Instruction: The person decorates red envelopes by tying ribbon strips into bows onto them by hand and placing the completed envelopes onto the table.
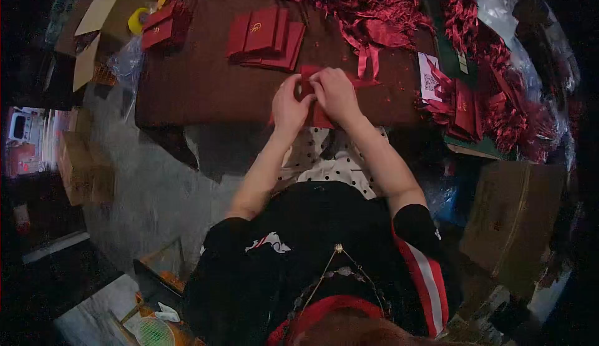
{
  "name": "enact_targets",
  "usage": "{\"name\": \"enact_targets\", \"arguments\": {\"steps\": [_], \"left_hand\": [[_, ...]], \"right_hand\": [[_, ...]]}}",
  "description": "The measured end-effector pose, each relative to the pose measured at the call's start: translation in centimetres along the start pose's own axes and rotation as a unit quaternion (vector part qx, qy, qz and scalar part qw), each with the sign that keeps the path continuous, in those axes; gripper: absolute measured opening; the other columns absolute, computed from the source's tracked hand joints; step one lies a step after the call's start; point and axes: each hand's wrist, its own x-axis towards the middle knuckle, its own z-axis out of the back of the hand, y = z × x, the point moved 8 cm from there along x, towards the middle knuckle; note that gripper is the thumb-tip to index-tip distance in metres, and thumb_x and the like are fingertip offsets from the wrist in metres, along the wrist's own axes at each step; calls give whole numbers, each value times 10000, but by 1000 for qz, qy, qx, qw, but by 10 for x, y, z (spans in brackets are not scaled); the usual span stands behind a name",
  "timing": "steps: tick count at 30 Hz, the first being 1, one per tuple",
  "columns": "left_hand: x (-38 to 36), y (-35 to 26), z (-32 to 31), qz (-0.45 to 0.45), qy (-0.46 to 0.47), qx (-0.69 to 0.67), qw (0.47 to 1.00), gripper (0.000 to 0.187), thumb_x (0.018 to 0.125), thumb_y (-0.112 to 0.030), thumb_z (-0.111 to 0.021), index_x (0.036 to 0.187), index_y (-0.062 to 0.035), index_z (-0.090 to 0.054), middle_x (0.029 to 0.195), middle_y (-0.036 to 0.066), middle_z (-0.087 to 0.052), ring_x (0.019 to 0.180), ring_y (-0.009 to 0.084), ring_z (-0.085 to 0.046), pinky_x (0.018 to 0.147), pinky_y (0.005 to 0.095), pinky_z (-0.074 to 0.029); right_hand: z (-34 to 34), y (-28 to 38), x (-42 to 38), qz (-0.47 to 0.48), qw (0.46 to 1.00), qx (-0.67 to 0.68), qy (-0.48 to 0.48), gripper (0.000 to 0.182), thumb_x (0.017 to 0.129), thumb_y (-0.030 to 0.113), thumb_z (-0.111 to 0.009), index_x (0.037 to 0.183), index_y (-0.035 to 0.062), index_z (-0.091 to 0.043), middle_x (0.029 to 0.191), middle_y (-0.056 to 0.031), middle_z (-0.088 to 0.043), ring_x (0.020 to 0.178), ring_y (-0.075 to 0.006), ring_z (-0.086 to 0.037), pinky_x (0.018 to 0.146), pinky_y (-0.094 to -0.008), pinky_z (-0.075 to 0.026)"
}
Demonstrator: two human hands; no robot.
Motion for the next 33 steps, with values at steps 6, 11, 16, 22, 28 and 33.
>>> {"name": "enact_targets", "arguments": {"steps": [6, 11, 16, 22, 28, 33], "left_hand": [[-3, -3, -10, 9, 40, -61, 997, 583, 746, -131, -783, 1280, -20, -579, 1232, 189, -641, 1145, 363, -610, 981, 442, -479], [7, -7, -11, 5, 222, -135, 966, 615, 793, -128, -741, 1379, -71, -564, 1284, 141, -580, 1164, 268, -590, 982, 350, -466], [27, -11, -8, -103, 154, -6, 983, 324, 829, -36, -696, 1152, -56, -702, 1137, 97, -590, 1061, 258, -619, 881, 358, -502], [28, -30, -10, -177, 99, 95, 975, 176, 820, -48, -671, 988, -73, -715, 1051, 94, -609, 1000, 318, -626, 822, 418, -521], [29, -33, 4, -191, 85, 218, 953, 85, 868, -87, -652, 923, -46, -702, 1016, 91, -628, 928, 324, -649, 764, 433, -542], [30, 19, 76, -65, 3, 244, 968, 67, 826, -86, -675, 878, -102, -715, 979, 79, -620, 917, 322, -639, 758, 447, -522]], "right_hand": [[1, -1, 0, -3, 1000, 5, 9, 130, 800, 59, -699, 908, 40, -629, 894, -127, -629, 860, -348, -600, 753, -436, -493], [38, -4, 3, -40, 995, -72, -59, 152, 734, 181, -800, 831, 110, -706, 926, -57, -611, 951, -300, -566, 833, -437, -450], [30, -22, -6, -85, 994, -54, -35, 187, 717, 279, -824, 815, 139, -748, 896, -43, -633, 944, -276, -576, 833, -437, -438], [49, 9, -17, -19, 992, -116, -40, 337, 733, 224, -812, 1039, 141, -698, 1068, -90, -574, 989, -299, -538, 857, -440, -437], [25, -20, -46, -92, 993, -66, 12, 363, 774, 290, -805, 983, 87, -587, 1000, -118, -536, 957, -341, -543, 820, -455, -475], [27, -25, -47, -118, 990, -74, 5, 363, 774, 333, -804, 909, 75, -588, 962, -105, -550, 928, -328, -560, 794, -440, -478]]}}
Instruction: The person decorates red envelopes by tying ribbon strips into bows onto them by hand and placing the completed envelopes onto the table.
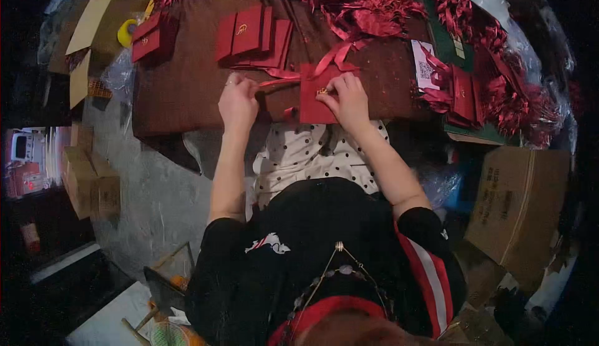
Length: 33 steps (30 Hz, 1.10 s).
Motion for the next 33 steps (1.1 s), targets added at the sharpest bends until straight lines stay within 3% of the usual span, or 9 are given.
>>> {"name": "enact_targets", "arguments": {"steps": [2, 6, 10, 15, 20, 23, 27, 29, 33], "left_hand": [[-7, 11, 7, 0, -15, -11, 1000, 60, 836, -90, -674, 883, -103, -707, 991, 87, -614, 891, 329, -638, 754, 446, -526], [-27, -60, 27, -94, -34, -30, 995, 544, 843, -80, -677, 1363, -78, -517, 1199, 205, -524, 1103, 412, -491, 960, 502, -425], [-57, -108, -17, -175, 51, -94, 979, 481, 839, -292, -766, 1243, -70, -627, 1133, 147, -542, 1066, 363, -504, 901, 463, -465], [-70, -105, -39, -128, 74, -56, 987, 499, 842, -335, -759, 1235, -54, -633, 1135, 148, -542, 1058, 375, -520, 889, 472, -476], [-69, -106, -40, -126, 71, -52, 988, 511, 820, -373, -772, 1202, -54, -657, 1116, 131, -559, 1073, 383, -522, 921, 490, -475], [-66, -105, -40, -131, 73, -27, 988, 498, 800, -341, -766, 1195, -56, -662, 1179, 121, -574, 1110, 362, -506, 880, 470, -478], [-44, -104, -44, -125, 93, -2, 988, 450, 828, -281, -761, 1209, -61, -670, 1212, 103, -602, 1062, 347, -515, 908, 441, -489], [-31, -105, -48, -111, 137, 4, 984, 427, 836, -218, -749, 1215, -45, -654, 1218, 126, -586, 1060, 363, -541, 888, 438, -499], [-30, -101, -45, -59, 58, -33, 996, 510, 859, -264, -749, 1284, -38, -583, 1206, 200, -552, 1054, 407, -583, 861, 490, -501]], "right_hand": [[-4, -3, 0, 0, 1000, -5, 10, 357, 773, 321, -809, 904, 74, -587, 949, -107, -549, 920, -329, -558, 787, -440, -474], [1, -1, 2, -2, 999, 32, 17, 330, 778, 274, -817, 912, 73, -592, 925, -115, -535, 891, -329, -556, 765, -441, -474], [18, -12, 18, -87, 982, 165, 34, 264, 840, 235, -777, 969, 50, -640, 932, -128, -612, 753, -302, -628, 679, -418, -508], [27, -60, 89, -77, 991, -104, -24, 430, 946, 458, -621, 881, 39, -693, 858, -139, -680, 732, -325, -669, 642, -431, -525], [-11, -95, 127, -178, 935, -297, 80, 521, 828, 604, -645, 871, 98, -759, 842, -154, -732, 813, -349, -712, 724, -475, -558], [-5, -108, 121, -172, 977, -124, -7, 344, 849, 427, -689, 876, 87, -735, 740, -121, -693, 681, -319, -689, 613, -430, -555], [38, -74, 105, -67, 984, 76, -149, 244, 882, 244, -735, 997, 36, -680, 898, -121, -695, 692, -237, -686, 588, -413, -535], [20, -85, 93, -236, 862, 444, -57, 209, 927, 135, -698, 1090, 22, -635, 887, -104, -692, 735, -163, -679, 585, -328, -533], [38, -49, 74, -223, 808, 545, -36, 229, 961, 88, -650, 1163, -12, -611, 974, -118, -706, 804, -152, -695, 636, -269, -560]]}}
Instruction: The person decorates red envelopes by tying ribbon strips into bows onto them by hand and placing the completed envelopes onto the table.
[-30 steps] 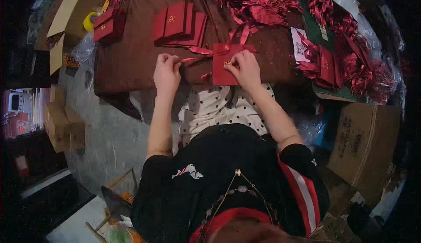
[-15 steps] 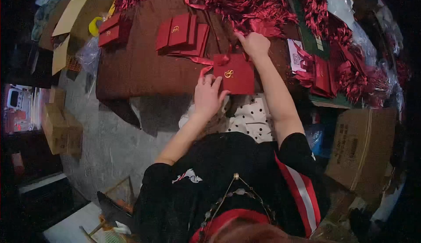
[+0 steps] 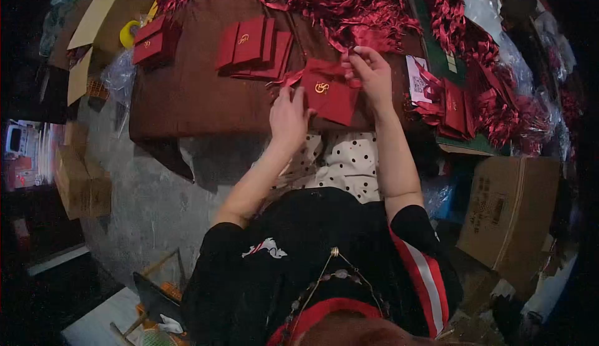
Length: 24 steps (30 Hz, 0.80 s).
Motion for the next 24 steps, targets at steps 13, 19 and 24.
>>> {"name": "enact_targets", "arguments": {"steps": [13, 19, 24], "left_hand": [[-12, 16, -4, 59, -95, -104, 988, 509, 742, -161, -810, 1175, -75, -557, 1114, 162, -572, 1040, 394, -543, 875, 482, -446], [-11, 30, -14, 117, -56, -143, 981, 488, 715, -168, -825, 1123, -84, -572, 1058, 138, -598, 1024, 366, -564, 867, 462, -454], [-11, 24, -8, 98, -70, -128, 984, 477, 695, -148, -839, 1105, -74, -606, 1004, 134, -603, 994, 361, -575, 860, 467, -459]], "right_hand": [[-59, -19, -71, 242, 861, -435, 107, 146, 843, 139, -724, 944, 40, -687, 926, -115, -688, 897, -286, -686, 810, -368, -545], [-64, -37, -66, 228, 858, -447, 112, 159, 839, 152, -699, 975, 75, -667, 937, -117, -661, 918, -338, -651, 769, -443, -523], [-71, -38, -65, 246, 836, -475, 122, 156, 835, 116, -684, 980, 59, -678, 903, -144, -635, 916, -358, -635, 790, -461, -517]]}}
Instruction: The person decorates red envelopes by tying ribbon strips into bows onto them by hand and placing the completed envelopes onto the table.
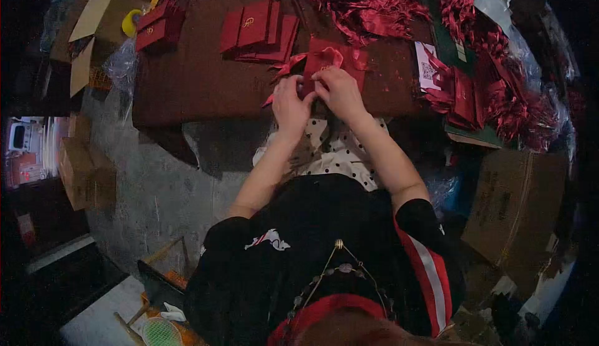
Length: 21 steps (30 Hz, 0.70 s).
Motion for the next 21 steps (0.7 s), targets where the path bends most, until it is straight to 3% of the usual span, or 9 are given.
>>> {"name": "enact_targets", "arguments": {"steps": [9, 15, 21], "left_hand": [[-2, -5, -3, -52, -26, -7, 998, 451, 687, -93, -810, 1091, -69, -611, 1001, 146, -591, 1006, 364, -565, 866, 466, -455], [-8, -5, -5, -59, -10, -5, 998, 464, 701, -112, -784, 1117, -37, -594, 1016, 175, -568, 1001, 393, -551, 873, 482, -446], [-12, -13, -6, -120, -11, 4, 993, 438, 741, -85, -728, 1150, -33, -583, 1028, 173, -571, 990, 394, -544, 864, 485, -449]], "right_hand": [[-10, -1, 5, 40, 997, -50, 33, 143, 801, 121, -687, 910, 38, -646, 860, -155, -609, 873, -372, -618, 791, -456, -511], [-16, -7, 5, -9, 995, 0, 99, 172, 801, 130, -662, 928, 14, -654, 898, -176, -656, 893, -370, -650, 792, -453, -526], [-21, -2, 0, -24, 995, -72, 71, 132, 824, 123, -628, 855, -5, -632, 831, -203, -640, 841, -399, -639, 769, -491, -519]]}}
